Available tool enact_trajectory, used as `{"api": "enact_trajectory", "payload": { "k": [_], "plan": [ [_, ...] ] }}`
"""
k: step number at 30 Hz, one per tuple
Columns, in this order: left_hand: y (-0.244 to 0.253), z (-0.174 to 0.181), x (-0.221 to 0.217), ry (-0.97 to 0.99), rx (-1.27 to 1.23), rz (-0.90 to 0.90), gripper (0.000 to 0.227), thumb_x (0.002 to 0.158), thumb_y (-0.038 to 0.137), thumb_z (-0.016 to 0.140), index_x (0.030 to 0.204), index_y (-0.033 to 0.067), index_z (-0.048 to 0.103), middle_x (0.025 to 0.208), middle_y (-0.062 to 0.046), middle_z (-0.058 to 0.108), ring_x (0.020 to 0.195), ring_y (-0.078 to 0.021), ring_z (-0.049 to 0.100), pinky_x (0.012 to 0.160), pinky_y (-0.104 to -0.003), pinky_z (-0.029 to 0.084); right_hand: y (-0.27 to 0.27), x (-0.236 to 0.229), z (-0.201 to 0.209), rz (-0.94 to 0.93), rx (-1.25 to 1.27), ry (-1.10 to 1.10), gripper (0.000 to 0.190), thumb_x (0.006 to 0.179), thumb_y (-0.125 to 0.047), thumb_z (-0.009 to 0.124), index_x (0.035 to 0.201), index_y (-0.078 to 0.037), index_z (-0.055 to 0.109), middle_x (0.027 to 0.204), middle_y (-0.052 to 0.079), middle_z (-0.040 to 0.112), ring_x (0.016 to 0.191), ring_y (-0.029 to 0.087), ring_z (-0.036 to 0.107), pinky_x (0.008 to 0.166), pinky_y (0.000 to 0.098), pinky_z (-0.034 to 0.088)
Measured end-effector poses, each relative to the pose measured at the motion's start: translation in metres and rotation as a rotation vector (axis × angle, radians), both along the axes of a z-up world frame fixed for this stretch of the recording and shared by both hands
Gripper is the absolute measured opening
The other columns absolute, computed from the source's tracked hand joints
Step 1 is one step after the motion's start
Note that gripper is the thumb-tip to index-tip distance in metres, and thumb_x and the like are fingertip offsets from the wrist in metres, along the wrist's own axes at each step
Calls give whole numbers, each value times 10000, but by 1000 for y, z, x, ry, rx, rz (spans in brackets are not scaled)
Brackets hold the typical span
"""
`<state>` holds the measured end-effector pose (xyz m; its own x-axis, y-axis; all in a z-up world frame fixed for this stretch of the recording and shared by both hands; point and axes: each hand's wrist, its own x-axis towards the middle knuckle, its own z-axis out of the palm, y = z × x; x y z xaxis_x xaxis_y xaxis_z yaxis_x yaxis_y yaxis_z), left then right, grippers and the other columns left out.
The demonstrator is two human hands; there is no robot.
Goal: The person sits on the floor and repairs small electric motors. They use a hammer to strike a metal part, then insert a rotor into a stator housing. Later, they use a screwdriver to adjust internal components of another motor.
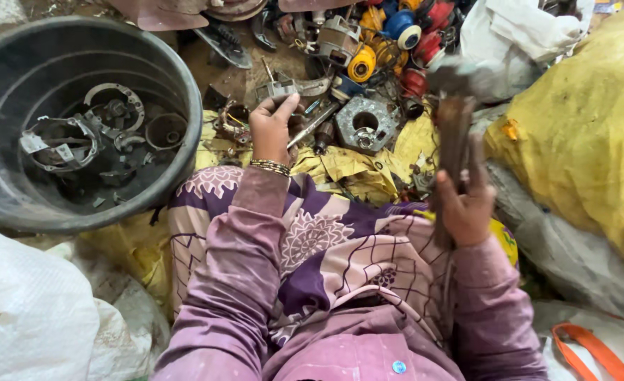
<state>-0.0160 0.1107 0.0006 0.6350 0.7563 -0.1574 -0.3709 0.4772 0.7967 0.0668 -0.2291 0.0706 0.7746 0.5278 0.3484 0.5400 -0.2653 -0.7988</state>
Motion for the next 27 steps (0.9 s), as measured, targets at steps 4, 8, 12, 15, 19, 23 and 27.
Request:
{"api": "enact_trajectory", "payload": {
  "k": [4,8,12,15,19,23,27],
  "plan": [
    [3,-5,14,-16,56,17,114,928,101,756,978,-1,745,784,-49,740,584,-92,646,537,-239,520,1,9,23,-8,34,-275,634,1149,-88,646,1673,-45,291,903,120,718,640,128,664,606,291,558],
    [11,-13,14,-4,86,23,110,932,115,747,965,11,746,790,-46,749,596,-93,668,545,-244,545,29,22,-60,-168,-317,-420,646,1026,-221,746,1581,-179,419,814,141,730,644,196,683,616,361,569],
    [21,-14,13,-19,46,51,117,925,116,747,970,9,757,797,-55,754,616,-102,683,556,-246,544,44,35,-147,21,-374,-6,712,942,-218,736,1595,-174,456,1082,252,738,906,234,720,792,380,556],
    [20,-20,10,39,5,48,118,916,116,756,958,6,754,776,-64,747,580,-115,665,534,-249,523,35,33,-156,-120,-491,204,673,917,-246,746,1543,-230,498,1017,192,764,790,175,696,755,340,562],
    [24,-27,15,-36,1,17,122,920,124,751,966,11,760,783,-64,754,594,-116,673,557,-251,543,38,10,-108,-105,-268,156,647,945,-212,742,1549,-204,510,1034,127,779,761,108,648,687,311,565],
    [21,-26,17,-25,54,-23,130,929,135,752,987,19,744,792,-59,748,604,-111,670,560,-254,548,47,1,-32,-163,-202,-18,668,998,-181,720,1610,-166,454,836,114,736,643,85,613,599,307,537],
    [21,-20,14,-27,18,-38,134,927,130,748,1002,19,744,801,-63,748,610,-112,669,561,-259,550,46,14,9,-106,6,-282,635,1110,-138,674,1672,-123,380,921,86,733,720,95,642,656,320,547]
  ]
}}
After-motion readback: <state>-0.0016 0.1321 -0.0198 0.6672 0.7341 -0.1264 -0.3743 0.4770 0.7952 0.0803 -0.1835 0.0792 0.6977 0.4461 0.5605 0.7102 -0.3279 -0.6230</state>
